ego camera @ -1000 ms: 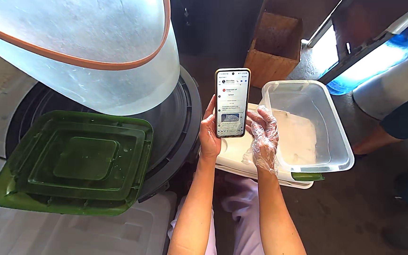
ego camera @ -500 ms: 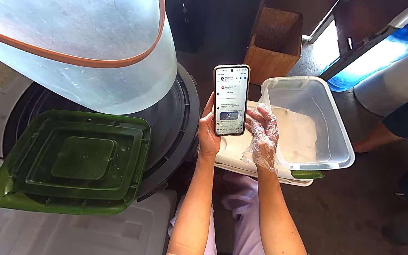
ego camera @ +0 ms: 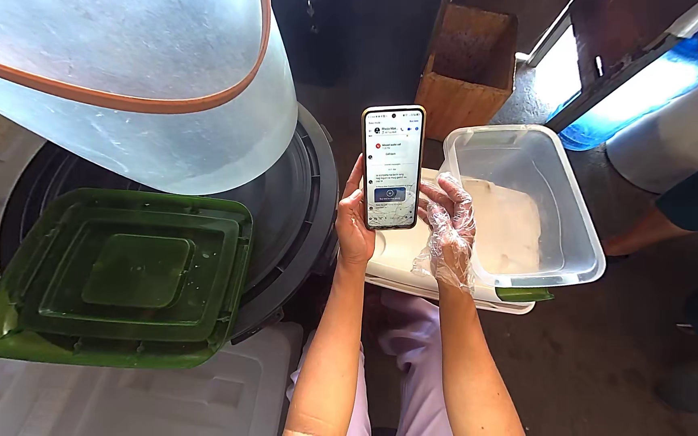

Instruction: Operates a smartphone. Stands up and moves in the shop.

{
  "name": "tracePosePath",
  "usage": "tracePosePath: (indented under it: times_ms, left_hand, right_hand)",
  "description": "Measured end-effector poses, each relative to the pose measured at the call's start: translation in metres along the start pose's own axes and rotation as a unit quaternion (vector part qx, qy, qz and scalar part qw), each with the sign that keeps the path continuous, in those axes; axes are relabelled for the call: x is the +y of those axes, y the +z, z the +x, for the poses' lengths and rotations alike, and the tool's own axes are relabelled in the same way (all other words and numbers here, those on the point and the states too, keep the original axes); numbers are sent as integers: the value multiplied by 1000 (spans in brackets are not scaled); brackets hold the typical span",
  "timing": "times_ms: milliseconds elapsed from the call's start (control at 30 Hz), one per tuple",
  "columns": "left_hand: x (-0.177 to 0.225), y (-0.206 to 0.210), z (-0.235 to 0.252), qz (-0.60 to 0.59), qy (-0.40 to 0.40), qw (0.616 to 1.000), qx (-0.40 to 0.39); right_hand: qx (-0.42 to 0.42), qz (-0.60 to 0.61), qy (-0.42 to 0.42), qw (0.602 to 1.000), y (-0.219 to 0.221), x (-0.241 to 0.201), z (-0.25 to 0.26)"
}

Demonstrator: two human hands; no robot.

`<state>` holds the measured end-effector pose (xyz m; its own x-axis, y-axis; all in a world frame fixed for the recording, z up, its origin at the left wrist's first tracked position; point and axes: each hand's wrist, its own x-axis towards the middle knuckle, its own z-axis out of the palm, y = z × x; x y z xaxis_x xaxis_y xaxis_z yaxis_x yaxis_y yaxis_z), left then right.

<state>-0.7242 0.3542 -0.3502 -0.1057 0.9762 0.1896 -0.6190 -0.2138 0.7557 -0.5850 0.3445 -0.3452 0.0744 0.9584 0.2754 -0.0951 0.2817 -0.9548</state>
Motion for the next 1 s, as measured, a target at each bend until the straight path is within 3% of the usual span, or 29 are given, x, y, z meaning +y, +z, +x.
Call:
tracePosePath:
  times_ms: [1000]
  left_hand:
    - [-1, -1, 4, -29, 4, 1000, 10]
  right_hand:
    - [-7, -9, -4, 1000, 2, -1, 1]
